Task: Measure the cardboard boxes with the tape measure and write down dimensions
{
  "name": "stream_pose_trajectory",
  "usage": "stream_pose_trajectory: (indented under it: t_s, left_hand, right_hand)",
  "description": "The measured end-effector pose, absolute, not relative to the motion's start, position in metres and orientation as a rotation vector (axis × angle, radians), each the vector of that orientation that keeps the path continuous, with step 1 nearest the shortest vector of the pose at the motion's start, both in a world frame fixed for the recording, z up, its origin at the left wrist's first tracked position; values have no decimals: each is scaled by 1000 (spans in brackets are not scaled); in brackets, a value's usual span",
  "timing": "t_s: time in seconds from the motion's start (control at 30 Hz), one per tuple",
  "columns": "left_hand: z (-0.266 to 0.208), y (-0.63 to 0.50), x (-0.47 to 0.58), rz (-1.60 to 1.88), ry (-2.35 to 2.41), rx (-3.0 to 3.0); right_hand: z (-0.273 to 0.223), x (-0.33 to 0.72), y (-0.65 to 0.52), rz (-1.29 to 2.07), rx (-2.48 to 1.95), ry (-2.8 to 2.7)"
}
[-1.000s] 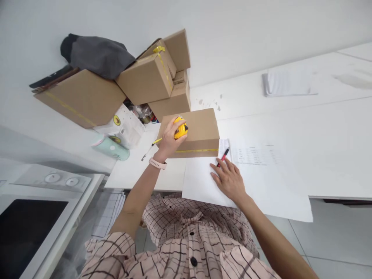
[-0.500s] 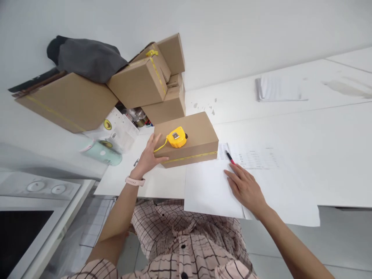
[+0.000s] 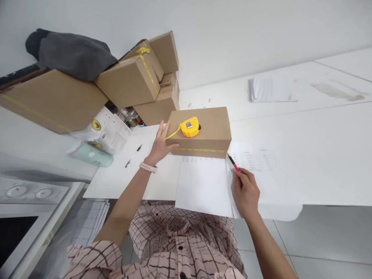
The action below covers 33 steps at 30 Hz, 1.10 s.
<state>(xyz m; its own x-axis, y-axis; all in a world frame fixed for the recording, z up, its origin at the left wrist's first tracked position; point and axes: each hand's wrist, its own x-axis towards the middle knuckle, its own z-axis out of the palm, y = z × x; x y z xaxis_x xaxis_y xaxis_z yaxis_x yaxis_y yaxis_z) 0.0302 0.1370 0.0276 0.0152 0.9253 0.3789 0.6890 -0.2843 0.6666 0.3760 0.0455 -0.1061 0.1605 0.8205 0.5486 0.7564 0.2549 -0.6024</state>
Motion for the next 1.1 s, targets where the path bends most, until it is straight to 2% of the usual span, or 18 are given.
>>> stream_pose_trajectory:
  t_s: [0.07,0.13,0.3,0.43,0.6,0.9,1.1]
  left_hand:
    - [15,105,39,1350,1731,1933]
    - [-5,62,46,1375,1684,1936]
    - [-61,-26,62,399,1329,2373]
    - [-82,-40,73,74,1420,2540]
    - [-91,-47,99,104,1555,2636]
    - [-89,-74,152,131,1763,2716]
    - [-93,-75,156,29,1721,2656]
  right_hand:
    - [-106,377,46,85,-1512,-1420]
    - [-106,379,47,111,-1519,-1267]
    - [-106,388,55,300,-1584,-1160]
    - [-112,402,73,559,-1444,-961]
    - [-91,426,92,751,-1193,-774]
    - [22,406,36,1245,-729,-828]
    - [30,378,24,1517,-512,-1077]
